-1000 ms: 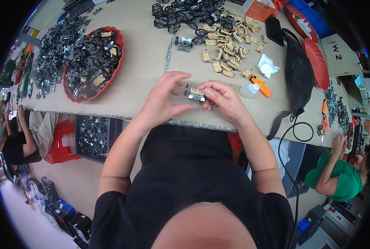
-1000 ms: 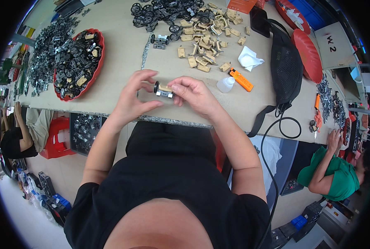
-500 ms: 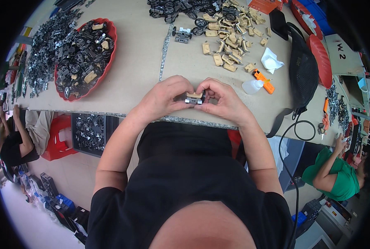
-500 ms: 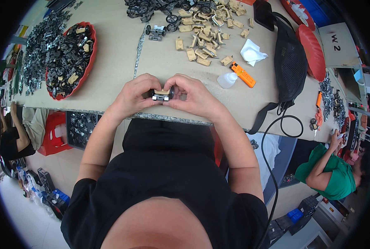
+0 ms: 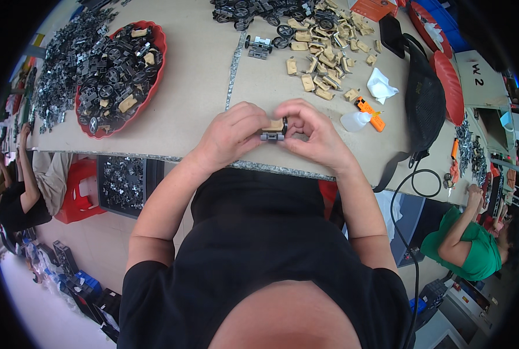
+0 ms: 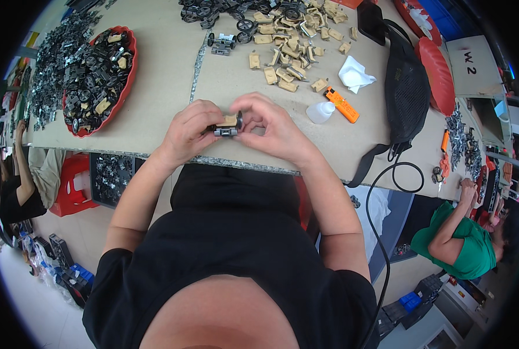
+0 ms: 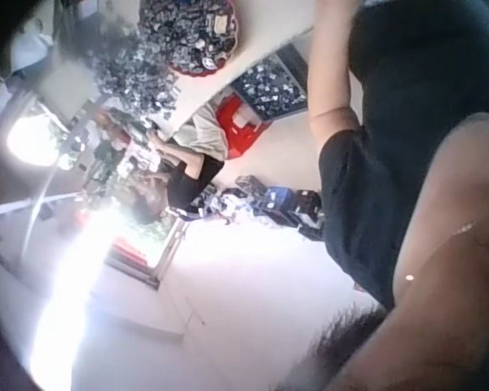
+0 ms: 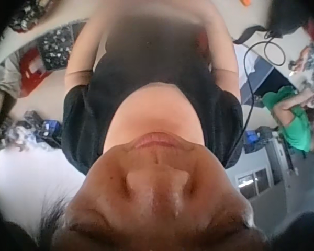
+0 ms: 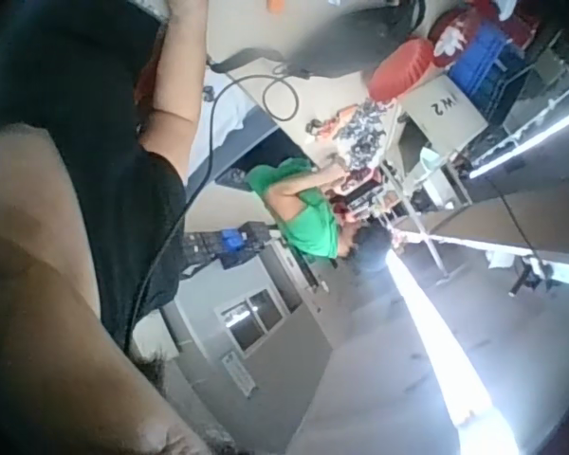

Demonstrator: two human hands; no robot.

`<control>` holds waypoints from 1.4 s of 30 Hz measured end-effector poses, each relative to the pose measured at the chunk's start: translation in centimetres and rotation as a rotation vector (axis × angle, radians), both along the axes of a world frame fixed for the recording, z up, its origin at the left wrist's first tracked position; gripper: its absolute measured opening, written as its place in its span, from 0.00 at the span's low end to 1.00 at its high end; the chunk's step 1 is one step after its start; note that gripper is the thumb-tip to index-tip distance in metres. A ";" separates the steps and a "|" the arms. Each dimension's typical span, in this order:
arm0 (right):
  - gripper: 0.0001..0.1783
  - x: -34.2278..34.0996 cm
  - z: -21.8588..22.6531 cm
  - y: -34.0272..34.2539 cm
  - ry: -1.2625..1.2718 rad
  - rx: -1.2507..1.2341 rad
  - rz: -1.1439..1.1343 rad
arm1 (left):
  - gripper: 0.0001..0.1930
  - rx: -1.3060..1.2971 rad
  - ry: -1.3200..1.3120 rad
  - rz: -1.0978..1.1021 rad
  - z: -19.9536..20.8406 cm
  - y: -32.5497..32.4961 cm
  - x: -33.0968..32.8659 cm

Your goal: The recorder is assembling small electronic or plastic components by applying adhesive and fitting parts together at a manufacturing workstation.

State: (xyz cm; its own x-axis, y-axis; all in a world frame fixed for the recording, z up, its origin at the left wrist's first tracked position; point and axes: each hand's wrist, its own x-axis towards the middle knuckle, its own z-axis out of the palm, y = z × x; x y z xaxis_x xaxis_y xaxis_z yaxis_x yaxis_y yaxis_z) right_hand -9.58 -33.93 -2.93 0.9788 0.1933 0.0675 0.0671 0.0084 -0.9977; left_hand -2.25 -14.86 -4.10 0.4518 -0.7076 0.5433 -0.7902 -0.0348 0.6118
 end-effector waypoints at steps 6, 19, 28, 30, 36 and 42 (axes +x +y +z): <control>0.18 0.3 0.1 -0.3 0.386 0.290 -0.023 | 0.13 0.035 -0.503 0.087 0.7 -0.1 -1.1; 0.15 -0.3 -0.5 0.4 -0.270 -0.231 -0.216 | 0.19 -0.038 0.523 0.138 0.9 -1.0 -2.4; 0.16 -0.2 -0.5 0.4 -0.327 -0.353 -0.188 | 0.16 -0.005 0.346 0.234 0.6 -1.5 -2.8; 0.16 -0.1 -0.6 0.5 -0.348 -0.364 -0.176 | 0.16 0.003 0.329 0.240 0.5 -1.3 -2.8; 0.17 -0.3 -0.7 0.3 -0.314 -0.448 -0.174 | 0.15 -0.013 0.359 0.202 0.3 -1.0 -2.5; 0.19 -0.3 -0.3 2.6 -0.150 0.033 -0.323 | 0.16 -0.322 0.648 0.309 -0.1 -0.5 -2.9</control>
State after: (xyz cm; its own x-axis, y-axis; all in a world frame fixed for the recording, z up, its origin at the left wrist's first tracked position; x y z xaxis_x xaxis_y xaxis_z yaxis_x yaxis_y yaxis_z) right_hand -9.93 -31.36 -3.24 0.9678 -0.1289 0.2162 0.2174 -0.0052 -0.9761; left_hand -5.14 -15.37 -4.21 0.8994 -0.3505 0.2611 -0.2557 0.0626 0.9647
